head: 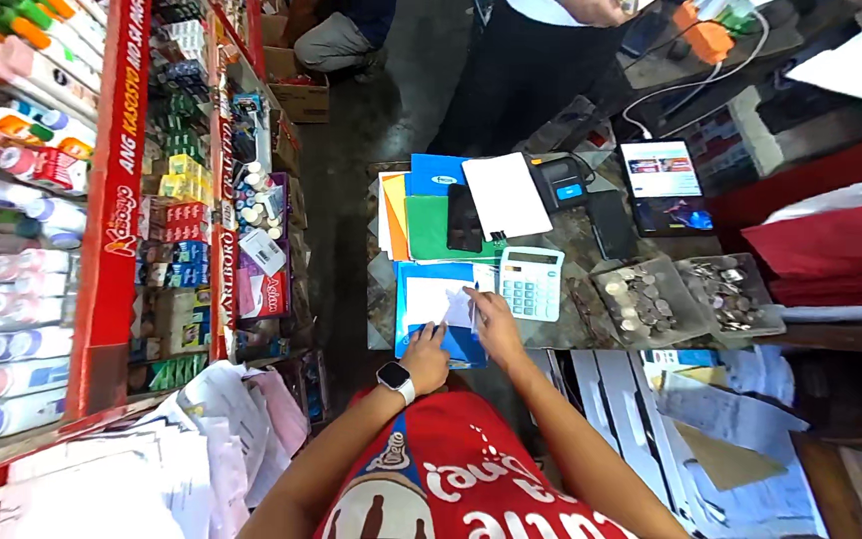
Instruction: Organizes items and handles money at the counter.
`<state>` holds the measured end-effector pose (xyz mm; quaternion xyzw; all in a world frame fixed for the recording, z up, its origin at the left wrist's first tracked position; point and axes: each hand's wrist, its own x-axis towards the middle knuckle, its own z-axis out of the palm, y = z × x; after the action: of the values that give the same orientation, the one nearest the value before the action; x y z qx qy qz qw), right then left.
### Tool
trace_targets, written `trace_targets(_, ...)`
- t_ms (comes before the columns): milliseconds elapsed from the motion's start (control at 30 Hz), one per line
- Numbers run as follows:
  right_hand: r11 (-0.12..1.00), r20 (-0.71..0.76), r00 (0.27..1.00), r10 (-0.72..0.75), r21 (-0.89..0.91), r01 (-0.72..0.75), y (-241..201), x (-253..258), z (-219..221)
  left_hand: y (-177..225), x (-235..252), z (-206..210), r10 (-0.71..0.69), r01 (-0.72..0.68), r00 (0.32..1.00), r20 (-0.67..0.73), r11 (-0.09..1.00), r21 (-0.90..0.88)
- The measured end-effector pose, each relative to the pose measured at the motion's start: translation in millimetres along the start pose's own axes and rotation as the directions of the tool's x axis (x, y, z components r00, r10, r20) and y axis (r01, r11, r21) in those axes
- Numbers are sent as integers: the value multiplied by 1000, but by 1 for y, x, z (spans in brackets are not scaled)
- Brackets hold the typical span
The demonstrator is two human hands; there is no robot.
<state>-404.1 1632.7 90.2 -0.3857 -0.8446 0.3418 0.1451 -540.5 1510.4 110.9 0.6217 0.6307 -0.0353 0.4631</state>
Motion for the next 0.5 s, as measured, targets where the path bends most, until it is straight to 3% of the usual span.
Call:
trace_targets(67, 977, 56, 993, 105, 183, -113, -2, 0, 2, -1, -1, 1, 8, -8, 1000, 3, 1000, -4)
trace_targets(200, 979, 46, 999, 12, 204, -21, 7, -11, 6, -5, 0, 3, 37, -36, 999, -11, 999, 9)
trace_targets(300, 999, 62, 998, 9, -39, -7, 12, -10, -3, -6, 0, 2, 42, -42, 999, -2, 999, 5)
trace_targets(400, 943, 79, 997, 11, -332, 16, 12, 1, -16, -6, -1, 0, 38, -38, 999, 22, 999, 21)
trace_targets(500, 904, 66, 986, -156, -393, 169, 17, 11, -17, -7, 1, -2, 46, -47, 998, 34, 998, 42)
